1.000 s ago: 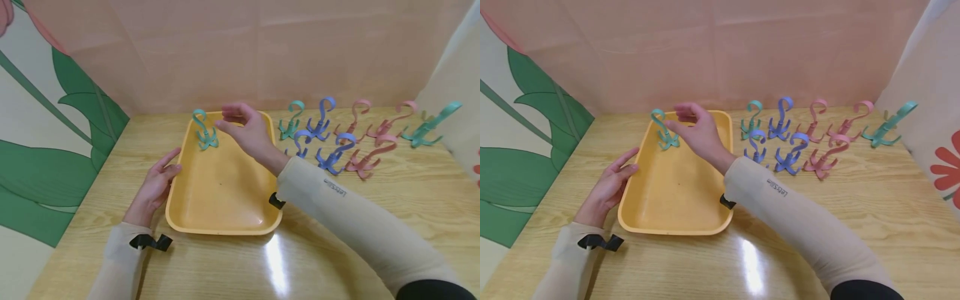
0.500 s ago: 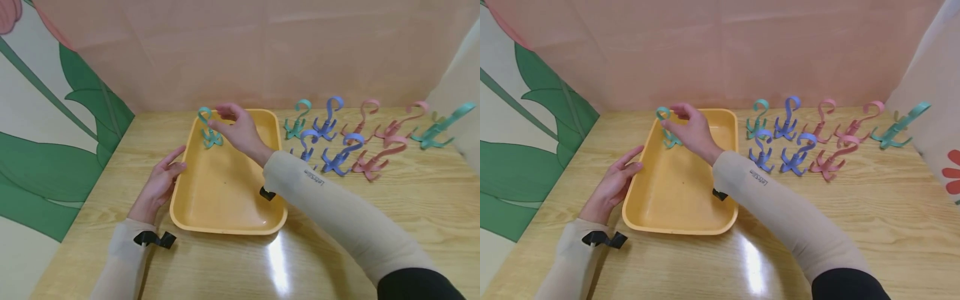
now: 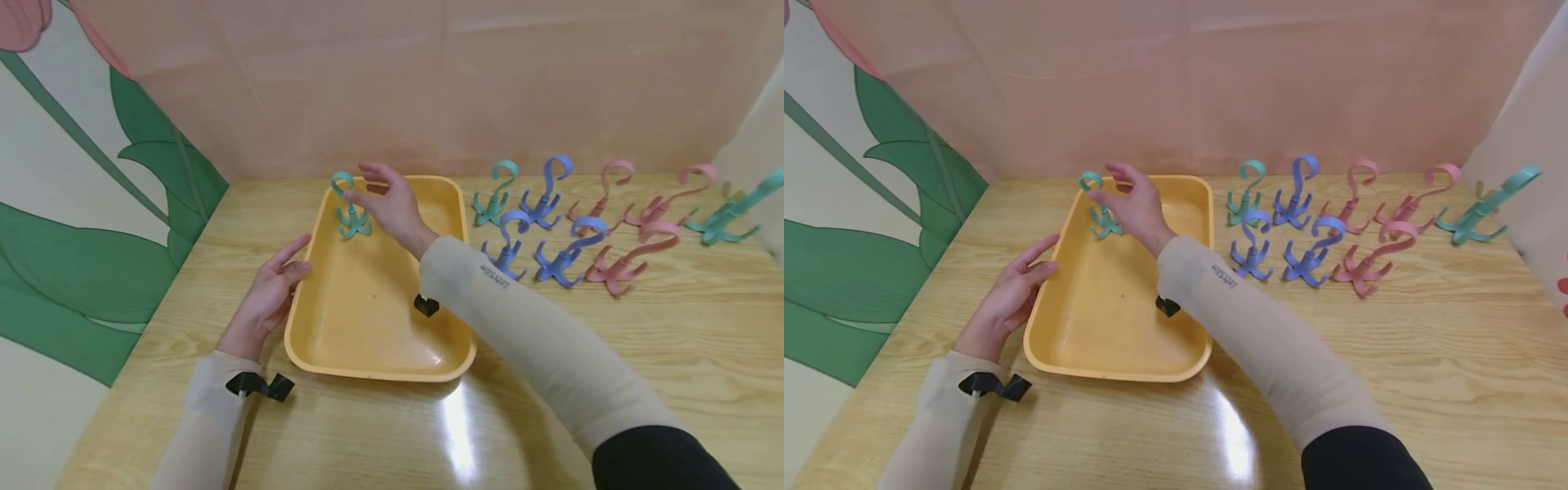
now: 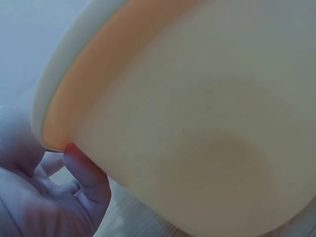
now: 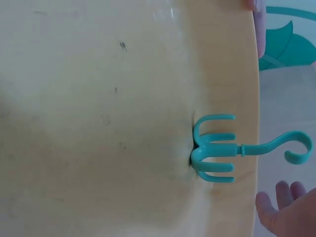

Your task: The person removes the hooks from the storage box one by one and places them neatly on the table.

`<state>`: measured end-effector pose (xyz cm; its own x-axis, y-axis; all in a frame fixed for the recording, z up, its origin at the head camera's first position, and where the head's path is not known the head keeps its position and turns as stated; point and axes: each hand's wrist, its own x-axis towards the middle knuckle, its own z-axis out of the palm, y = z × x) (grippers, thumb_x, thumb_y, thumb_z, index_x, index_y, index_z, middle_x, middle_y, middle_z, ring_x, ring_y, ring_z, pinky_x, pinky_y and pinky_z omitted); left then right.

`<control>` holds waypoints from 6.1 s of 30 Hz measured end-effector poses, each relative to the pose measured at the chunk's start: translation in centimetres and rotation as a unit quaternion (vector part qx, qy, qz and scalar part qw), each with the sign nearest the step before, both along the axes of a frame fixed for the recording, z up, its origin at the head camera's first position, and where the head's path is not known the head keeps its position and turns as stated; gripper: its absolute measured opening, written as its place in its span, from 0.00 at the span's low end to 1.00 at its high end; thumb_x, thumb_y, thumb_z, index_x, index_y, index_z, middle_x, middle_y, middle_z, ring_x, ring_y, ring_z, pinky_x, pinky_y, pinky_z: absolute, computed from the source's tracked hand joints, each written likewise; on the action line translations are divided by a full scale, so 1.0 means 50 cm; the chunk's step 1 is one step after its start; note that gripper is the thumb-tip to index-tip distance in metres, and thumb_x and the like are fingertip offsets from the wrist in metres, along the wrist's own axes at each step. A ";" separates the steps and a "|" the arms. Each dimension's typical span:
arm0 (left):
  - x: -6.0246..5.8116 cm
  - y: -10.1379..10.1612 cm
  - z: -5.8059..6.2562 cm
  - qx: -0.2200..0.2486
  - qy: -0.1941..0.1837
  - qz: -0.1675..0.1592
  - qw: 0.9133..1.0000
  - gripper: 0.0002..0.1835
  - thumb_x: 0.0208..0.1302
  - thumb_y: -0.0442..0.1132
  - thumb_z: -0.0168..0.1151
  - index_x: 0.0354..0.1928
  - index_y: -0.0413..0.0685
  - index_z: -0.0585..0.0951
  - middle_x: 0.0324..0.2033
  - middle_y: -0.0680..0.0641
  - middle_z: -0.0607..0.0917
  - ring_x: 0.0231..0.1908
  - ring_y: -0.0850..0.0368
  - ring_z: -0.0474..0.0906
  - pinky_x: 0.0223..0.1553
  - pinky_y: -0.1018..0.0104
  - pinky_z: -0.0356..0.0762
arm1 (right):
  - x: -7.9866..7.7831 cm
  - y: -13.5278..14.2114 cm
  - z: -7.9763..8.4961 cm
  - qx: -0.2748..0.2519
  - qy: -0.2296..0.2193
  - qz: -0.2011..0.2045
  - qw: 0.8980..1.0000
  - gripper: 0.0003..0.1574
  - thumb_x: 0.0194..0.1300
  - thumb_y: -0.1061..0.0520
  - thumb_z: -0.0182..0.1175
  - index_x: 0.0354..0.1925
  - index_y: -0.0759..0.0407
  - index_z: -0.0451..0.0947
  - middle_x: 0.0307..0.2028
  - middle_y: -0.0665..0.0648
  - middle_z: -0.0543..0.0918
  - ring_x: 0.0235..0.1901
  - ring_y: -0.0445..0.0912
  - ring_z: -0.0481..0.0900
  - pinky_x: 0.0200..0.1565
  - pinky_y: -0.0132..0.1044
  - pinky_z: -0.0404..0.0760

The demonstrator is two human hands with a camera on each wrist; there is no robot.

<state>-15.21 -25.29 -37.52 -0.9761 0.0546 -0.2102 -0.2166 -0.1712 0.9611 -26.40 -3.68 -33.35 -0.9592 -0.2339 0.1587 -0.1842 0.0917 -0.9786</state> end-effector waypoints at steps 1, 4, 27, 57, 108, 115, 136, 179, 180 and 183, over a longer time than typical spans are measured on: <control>0.000 0.001 0.000 0.000 0.000 0.000 1.000 0.31 0.76 0.33 0.54 0.77 0.54 0.63 0.37 0.47 0.84 0.32 0.57 0.84 0.31 0.66 0.84 | -0.002 0.000 -0.002 -0.004 -0.003 0.000 1.000 0.35 0.63 0.53 0.73 0.66 0.48 0.75 0.63 0.55 0.75 0.62 0.53 0.74 0.57 0.40 0.78; -0.001 0.003 0.000 -0.002 0.000 0.000 1.000 0.30 0.76 0.33 0.54 0.77 0.54 0.63 0.38 0.47 0.84 0.31 0.57 0.84 0.31 0.65 0.84 | -0.009 -0.001 -0.006 -0.019 -0.007 0.004 1.000 0.33 0.63 0.55 0.73 0.65 0.50 0.76 0.62 0.56 0.76 0.60 0.53 0.76 0.57 0.39 0.79; -0.002 0.011 -0.006 0.007 0.000 0.002 1.000 0.30 0.76 0.32 0.54 0.76 0.54 0.64 0.37 0.47 0.85 0.28 0.59 0.83 0.27 0.68 0.83 | -0.050 -0.028 -0.022 -0.038 -0.061 -0.003 0.997 0.21 0.65 0.54 0.70 0.55 0.58 0.83 0.50 0.53 0.86 0.50 0.44 0.82 0.56 0.36 0.77; -0.001 0.000 -0.002 -0.007 -0.006 0.003 1.000 0.31 0.75 0.34 0.56 0.77 0.54 0.63 0.37 0.47 0.85 0.31 0.58 0.83 0.31 0.66 0.83 | 0.002 -0.012 0.028 -0.027 -0.031 0.003 0.999 0.18 0.64 0.55 0.71 0.49 0.62 0.85 0.42 0.52 0.88 0.43 0.44 0.85 0.52 0.37 0.81; 0.008 -0.007 -0.004 -0.004 -0.001 -0.015 1.000 0.32 0.76 0.35 0.54 0.78 0.53 0.60 0.37 0.48 0.84 0.35 0.58 0.84 0.34 0.65 0.84 | 0.276 0.358 0.104 -0.052 0.073 0.076 0.993 0.14 0.66 0.68 0.65 0.50 0.69 0.81 0.46 0.61 0.87 0.48 0.50 0.86 0.48 0.37 0.84; 0.014 -0.004 -0.004 -0.009 -0.004 -0.013 1.000 0.32 0.76 0.36 0.55 0.78 0.54 0.60 0.39 0.47 0.85 0.34 0.57 0.84 0.33 0.65 0.84 | 0.298 0.450 0.095 -0.095 0.104 0.078 0.987 0.15 0.65 0.80 0.57 0.49 0.77 0.78 0.46 0.65 0.87 0.47 0.50 0.86 0.45 0.32 0.83; 0.016 0.000 -0.002 -0.012 0.006 -0.013 1.000 0.31 0.76 0.36 0.55 0.78 0.53 0.60 0.37 0.47 0.84 0.35 0.57 0.83 0.33 0.64 0.84 | 0.330 0.675 0.062 -0.164 0.160 0.030 0.973 0.18 0.66 0.84 0.49 0.54 0.87 0.69 0.50 0.70 0.84 0.50 0.53 0.85 0.57 0.34 0.78; 0.020 -0.006 -0.001 -0.015 -0.003 -0.007 1.000 0.31 0.77 0.37 0.55 0.78 0.56 0.61 0.41 0.45 0.83 0.34 0.56 0.84 0.33 0.64 0.85 | 0.224 0.902 -0.071 -0.311 0.076 -0.010 0.947 0.21 0.68 0.84 0.42 0.58 0.84 0.69 0.49 0.72 0.83 0.50 0.57 0.84 0.47 0.43 0.83; 0.020 -0.006 -0.001 -0.014 -0.003 -0.008 1.000 0.31 0.77 0.37 0.55 0.78 0.56 0.61 0.41 0.45 0.83 0.34 0.56 0.84 0.33 0.64 0.85 | 0.223 0.901 -0.072 -0.313 0.074 -0.010 0.947 0.22 0.68 0.84 0.42 0.58 0.84 0.69 0.49 0.72 0.83 0.50 0.57 0.84 0.47 0.44 0.83; 0.019 -0.004 -0.001 -0.013 -0.005 -0.007 1.000 0.31 0.77 0.37 0.55 0.77 0.56 0.62 0.40 0.46 0.83 0.34 0.57 0.84 0.33 0.64 0.85 | 0.221 0.899 -0.073 -0.321 0.071 -0.009 0.944 0.22 0.68 0.84 0.42 0.58 0.84 0.69 0.49 0.73 0.83 0.50 0.58 0.83 0.47 0.44 0.82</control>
<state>-14.24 -25.50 -37.58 -0.9733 0.0626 -0.2209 -0.2278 -0.1440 0.9630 -15.33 41.26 -36.98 -0.9206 -0.0291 0.3894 -0.3218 -0.5084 -0.7987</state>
